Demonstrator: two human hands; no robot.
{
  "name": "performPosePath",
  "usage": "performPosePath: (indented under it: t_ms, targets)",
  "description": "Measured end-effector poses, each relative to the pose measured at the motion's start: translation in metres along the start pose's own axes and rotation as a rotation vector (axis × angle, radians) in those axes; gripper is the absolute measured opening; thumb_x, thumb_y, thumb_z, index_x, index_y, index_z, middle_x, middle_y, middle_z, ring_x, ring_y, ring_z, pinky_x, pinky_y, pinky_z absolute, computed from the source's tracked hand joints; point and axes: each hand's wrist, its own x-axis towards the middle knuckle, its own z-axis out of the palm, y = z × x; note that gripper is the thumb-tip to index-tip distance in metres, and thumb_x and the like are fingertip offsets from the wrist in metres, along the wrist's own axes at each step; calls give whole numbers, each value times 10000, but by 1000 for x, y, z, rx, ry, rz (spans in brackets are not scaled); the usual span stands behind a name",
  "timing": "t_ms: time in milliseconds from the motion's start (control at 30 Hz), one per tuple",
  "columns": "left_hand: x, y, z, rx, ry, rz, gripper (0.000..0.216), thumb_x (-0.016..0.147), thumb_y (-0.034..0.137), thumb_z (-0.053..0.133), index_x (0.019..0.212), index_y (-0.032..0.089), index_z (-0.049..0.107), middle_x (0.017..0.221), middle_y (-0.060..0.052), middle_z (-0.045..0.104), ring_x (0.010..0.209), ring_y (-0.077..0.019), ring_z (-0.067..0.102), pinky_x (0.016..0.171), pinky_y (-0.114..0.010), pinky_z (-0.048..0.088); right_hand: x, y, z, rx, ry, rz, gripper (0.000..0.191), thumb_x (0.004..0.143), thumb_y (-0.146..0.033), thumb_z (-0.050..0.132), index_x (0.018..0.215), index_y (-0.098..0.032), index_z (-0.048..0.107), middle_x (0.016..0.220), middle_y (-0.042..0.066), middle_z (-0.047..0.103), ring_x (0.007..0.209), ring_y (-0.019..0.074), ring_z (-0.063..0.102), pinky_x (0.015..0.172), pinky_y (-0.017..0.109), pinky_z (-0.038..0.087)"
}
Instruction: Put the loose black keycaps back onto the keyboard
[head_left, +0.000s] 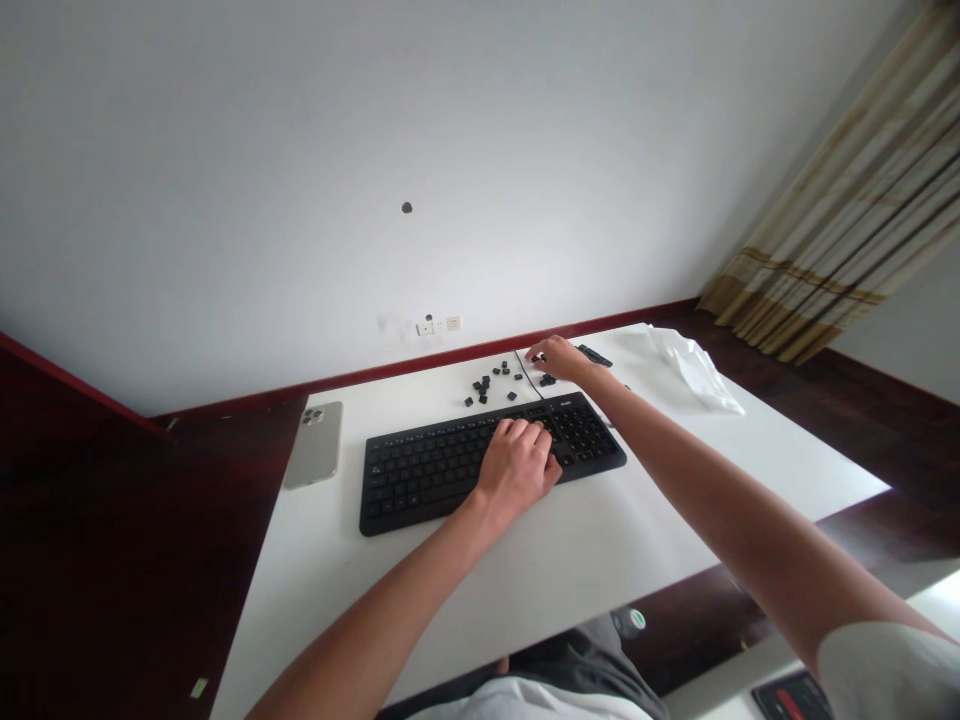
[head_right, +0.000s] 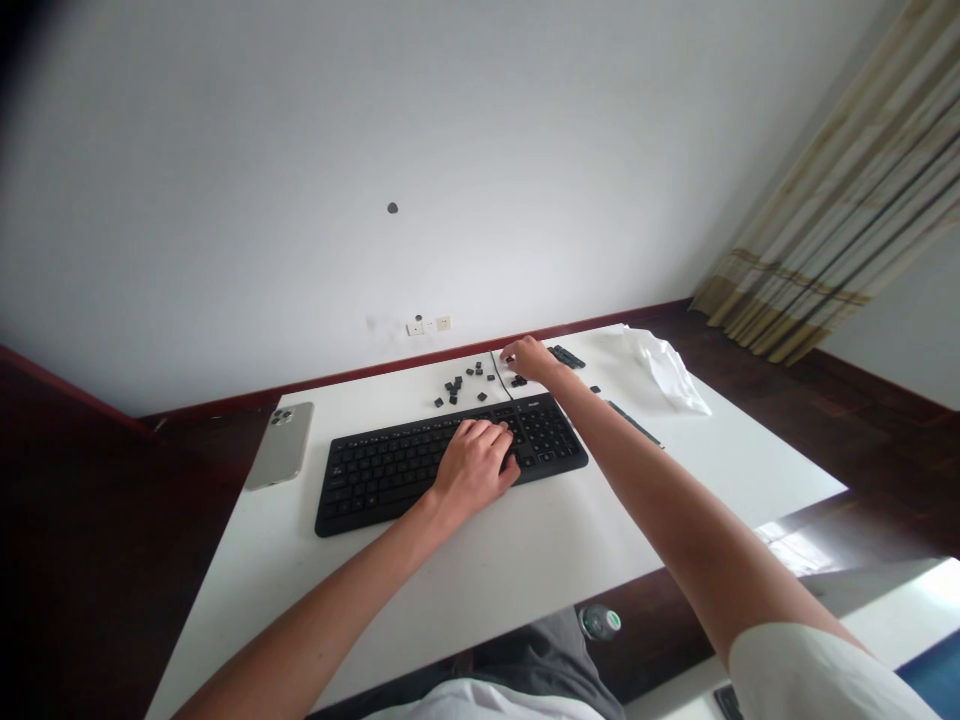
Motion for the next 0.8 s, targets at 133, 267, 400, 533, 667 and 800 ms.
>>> performPosePath:
  t_ms: [133,267,400,533,667,800]
  targets:
    - [2,-2,-1,-37,4,-39,158,963,213,615,1061,164,728,1059,-88,746,1041,-251,649,932,-427,492,-2,-4,-5,27,36,-6,261,809,-105,698,1009,-196,838,1057,85,822,1022,261,750,967,342,545]
    - [8,-5,-4,-35,-16,-70,127,988,248,644,1022,176,742,1006,-73,746,1010,-247,645,893,-420,493,-16,-19,-21,93,123,-36,281,891,-194,652,1128,-183,802,1119,82,810,1032,239,743,970,341,541]
    - [15,-11,-7,-140,-21,-149,79,949,268,724,939,199,762,985,-50,759,988,-245,650,893,-412,505,-46,-35,-33,235,231,-120,244,911,-304,669,1101,-217,797,1089,55,811,1007,241,736,930,357,556]
    - [18,-14,-5,-236,-1,-182,65,897,233,780,947,199,760,1031,-45,775,1028,-246,652,935,-409,520,-74,-39,-33,298,272,-117,235,916,-328,670,1090,-236,799,1085,56,806,982,247,730,917,381,560]
    - [17,-15,-2,-252,15,-179,93,866,207,805,944,209,754,1018,-29,785,1020,-235,657,942,-411,530,-87,-31,-28,319,267,-61,231,915,-359,673,1055,-229,804,1035,74,804,933,260,728,880,405,567]
    - [17,-16,-1,-244,31,-170,63,870,226,815,910,216,767,983,-28,794,975,-229,674,918,-421,549,-89,-27,-27,385,268,-20,254,914,-386,679,1081,-239,801,1059,67,801,905,248,722,831,388,572]
